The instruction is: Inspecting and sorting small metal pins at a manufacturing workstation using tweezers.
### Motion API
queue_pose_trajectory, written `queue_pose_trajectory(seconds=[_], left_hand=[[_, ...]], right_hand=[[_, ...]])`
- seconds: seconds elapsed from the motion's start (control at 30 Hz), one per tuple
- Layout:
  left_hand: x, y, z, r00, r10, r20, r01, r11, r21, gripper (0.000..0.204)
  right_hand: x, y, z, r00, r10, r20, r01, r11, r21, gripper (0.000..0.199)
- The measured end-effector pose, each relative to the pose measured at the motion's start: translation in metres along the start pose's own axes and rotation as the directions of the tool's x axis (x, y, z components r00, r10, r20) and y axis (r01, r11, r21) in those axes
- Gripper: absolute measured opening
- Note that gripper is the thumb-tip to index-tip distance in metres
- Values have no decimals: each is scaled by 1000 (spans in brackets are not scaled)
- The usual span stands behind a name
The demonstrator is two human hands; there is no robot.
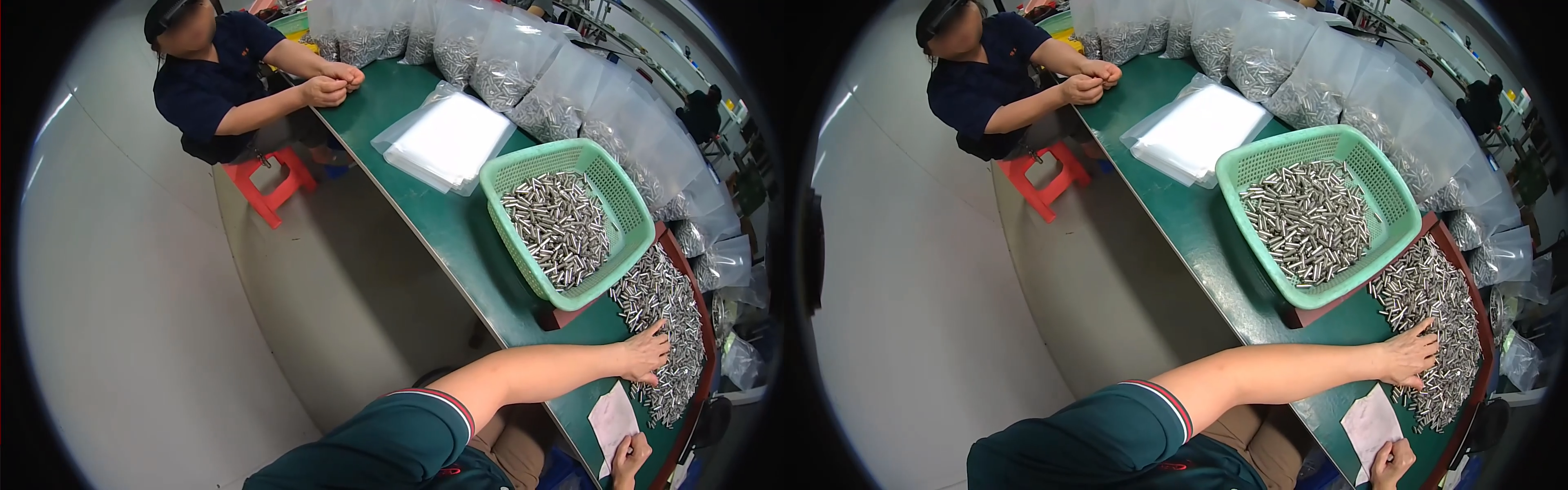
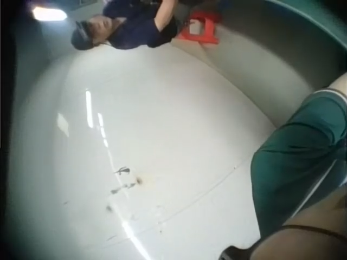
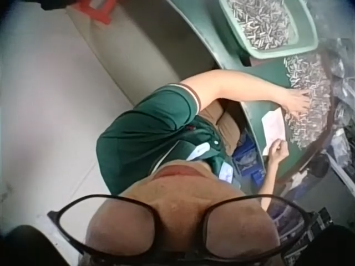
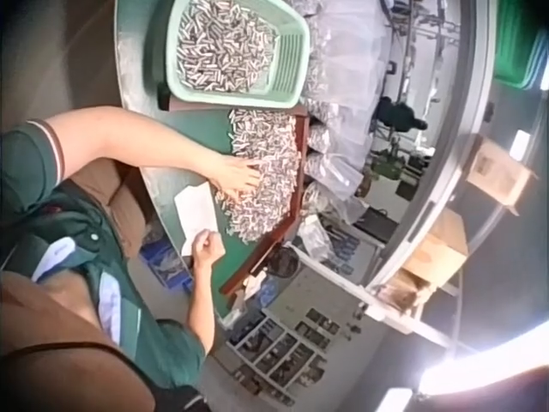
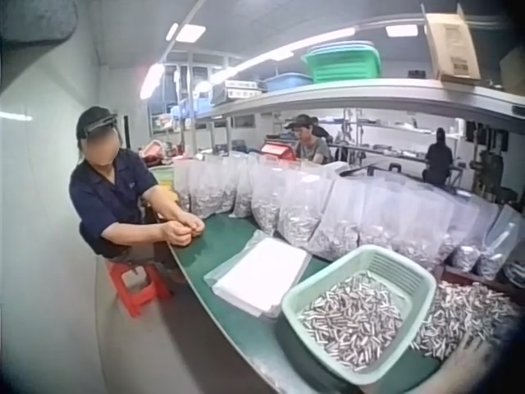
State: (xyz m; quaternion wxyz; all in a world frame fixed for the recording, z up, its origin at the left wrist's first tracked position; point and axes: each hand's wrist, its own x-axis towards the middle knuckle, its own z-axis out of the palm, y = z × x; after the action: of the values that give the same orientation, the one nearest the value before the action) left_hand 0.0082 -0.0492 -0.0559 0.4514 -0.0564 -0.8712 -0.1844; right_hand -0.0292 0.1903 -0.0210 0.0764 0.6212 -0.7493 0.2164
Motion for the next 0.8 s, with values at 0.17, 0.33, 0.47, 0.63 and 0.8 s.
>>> queue_pose_trajectory(seconds=[0.17,0.33,0.47,0.63,0.8], left_hand=[[-1,4,0,999,5,48,-4,999,-33,48],[1,2,5,1000,8,23,-8,1000,4,49],[9,-3,0,995,81,-58,-76,994,78,49],[19,-13,-11,996,81,-40,-70,971,230,47],[27,-18,-31,996,67,-66,-39,932,359,47]], right_hand=[[-4,3,-4,999,-40,20,40,999,-24,27],[-4,3,-6,999,-2,49,3,1000,-27,27],[2,1,-8,996,-20,82,24,998,-54,27],[4,-4,-2,996,1,92,3,999,-52,28],[5,-14,0,992,-4,126,14,997,-77,29]])
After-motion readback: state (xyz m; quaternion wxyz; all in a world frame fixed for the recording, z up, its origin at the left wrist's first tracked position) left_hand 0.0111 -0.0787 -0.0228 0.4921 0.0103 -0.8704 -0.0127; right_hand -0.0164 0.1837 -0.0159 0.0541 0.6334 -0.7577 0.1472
